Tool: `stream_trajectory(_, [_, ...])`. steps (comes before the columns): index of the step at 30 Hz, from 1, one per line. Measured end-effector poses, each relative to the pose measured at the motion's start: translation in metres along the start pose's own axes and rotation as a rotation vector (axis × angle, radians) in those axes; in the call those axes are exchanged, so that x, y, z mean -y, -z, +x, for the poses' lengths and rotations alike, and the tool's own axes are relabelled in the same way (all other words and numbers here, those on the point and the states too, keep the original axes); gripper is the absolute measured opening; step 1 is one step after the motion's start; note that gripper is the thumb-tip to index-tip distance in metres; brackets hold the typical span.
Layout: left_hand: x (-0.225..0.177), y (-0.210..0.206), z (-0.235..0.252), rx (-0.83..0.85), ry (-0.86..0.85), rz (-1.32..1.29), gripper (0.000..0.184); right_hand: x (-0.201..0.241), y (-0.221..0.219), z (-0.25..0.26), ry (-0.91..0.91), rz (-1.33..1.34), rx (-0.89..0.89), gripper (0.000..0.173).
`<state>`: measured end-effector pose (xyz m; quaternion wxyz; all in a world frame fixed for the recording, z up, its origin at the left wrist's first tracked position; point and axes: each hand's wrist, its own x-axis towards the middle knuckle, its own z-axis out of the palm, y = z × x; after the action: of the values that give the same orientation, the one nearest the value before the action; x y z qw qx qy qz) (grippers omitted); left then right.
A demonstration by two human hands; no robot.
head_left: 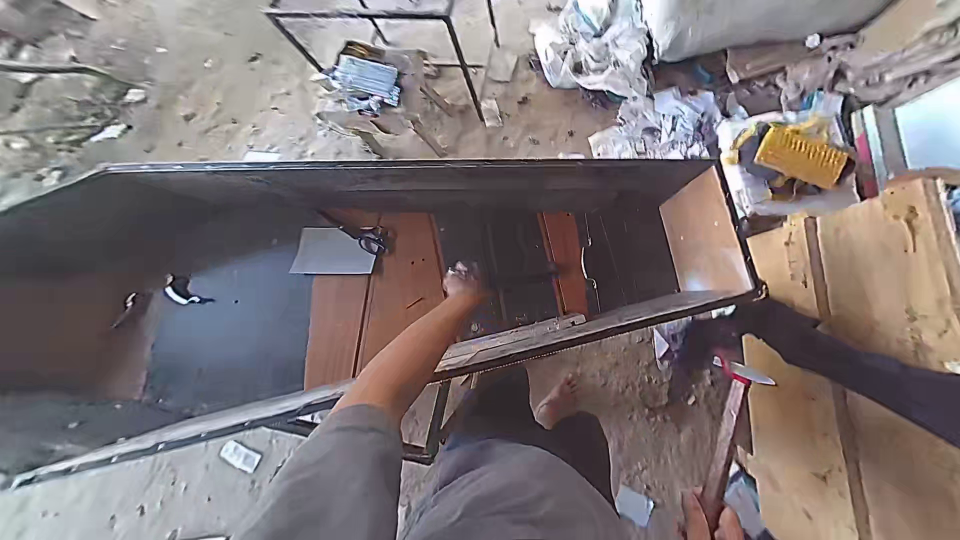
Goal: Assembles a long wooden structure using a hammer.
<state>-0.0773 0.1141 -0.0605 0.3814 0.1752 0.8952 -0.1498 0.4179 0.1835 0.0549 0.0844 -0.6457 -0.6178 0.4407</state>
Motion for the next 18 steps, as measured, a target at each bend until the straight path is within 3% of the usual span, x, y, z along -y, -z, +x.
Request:
stream_trajectory(4, [0.031, -0.034, 0.058, 0.060, -0.019, -0.016, 0.111, 0.007, -0.037, -0.026, -0.214, 0.115, -0.098, 0.029])
stream_trajectory(5, [0.033, -0.035, 0.066, 0.052, -0.026, -0.033, 0.113, 0.009, -0.050, -0.031, -0.262, 0.197, -0.106, 0.025])
stream_trajectory(8, [0.042, -0.032, 0.077, 0.017, -0.003, -0.072, 0.103, 0.014, -0.085, -0.047, -0.386, 0.390, -0.119, 0.017])
stream_trajectory(14, [0.061, -0.015, 0.085, 0.098, -0.093, -0.101, 0.071, 0.026, -0.114, -0.060, -0.547, 0.439, -0.160, 0.014])
stream_trajectory(18, [0.060, -0.011, 0.087, 0.119, -0.134, 0.038, 0.077, 0.028, -0.116, -0.063, -0.547, 0.408, -0.213, 0.016])
